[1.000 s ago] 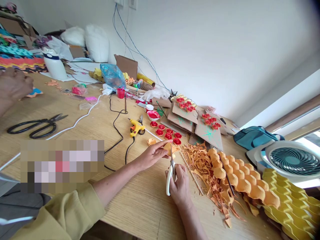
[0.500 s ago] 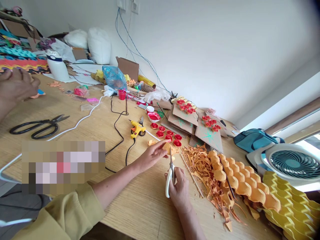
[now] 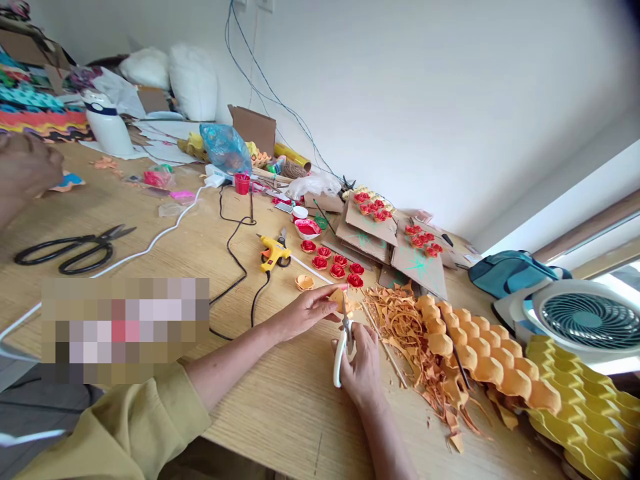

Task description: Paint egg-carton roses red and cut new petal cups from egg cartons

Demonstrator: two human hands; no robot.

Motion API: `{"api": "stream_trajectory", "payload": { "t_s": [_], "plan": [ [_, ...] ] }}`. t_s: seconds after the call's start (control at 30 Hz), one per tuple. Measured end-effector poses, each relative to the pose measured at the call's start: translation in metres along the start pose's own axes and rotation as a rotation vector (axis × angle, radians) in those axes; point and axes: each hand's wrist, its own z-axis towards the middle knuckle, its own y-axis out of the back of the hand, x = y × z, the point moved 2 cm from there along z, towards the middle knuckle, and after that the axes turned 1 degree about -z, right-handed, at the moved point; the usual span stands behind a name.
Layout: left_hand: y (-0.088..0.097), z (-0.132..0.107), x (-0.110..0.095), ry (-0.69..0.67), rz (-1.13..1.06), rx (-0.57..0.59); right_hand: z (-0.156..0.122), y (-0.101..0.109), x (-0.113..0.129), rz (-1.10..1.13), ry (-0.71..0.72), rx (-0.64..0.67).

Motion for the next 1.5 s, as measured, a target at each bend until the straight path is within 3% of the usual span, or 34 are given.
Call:
{"api": "stream_trajectory", "payload": {
  "t_s": [0.23, 0.47, 0.7, 1.17, 1.5],
  "plan": [
    [0.001, 0.001, -0.006, -0.023, 0.017, -0.013, 0.001, 0.002, 0.008, 0.057, 0.013, -0.021],
    [0.007, 0.003, -0.008, -0.036, 0.099, -0.046, -0.003, -0.003, 0.007, 0.114, -0.06, -0.01],
    [0.018, 0.006, -0.013, -0.102, 0.112, -0.197, -0.007, -0.008, 0.003, 0.145, -0.112, 0.023],
    [0.007, 0.005, 0.0, -0.125, 0.226, -0.085, 0.001, 0.0, 0.005, 0.046, -0.014, 0.01],
    [0.006, 0.005, 0.0, -0.113, 0.133, -0.074, -0.005, -0.005, 0.001, 0.129, -0.091, 0.029]
  ]
}}
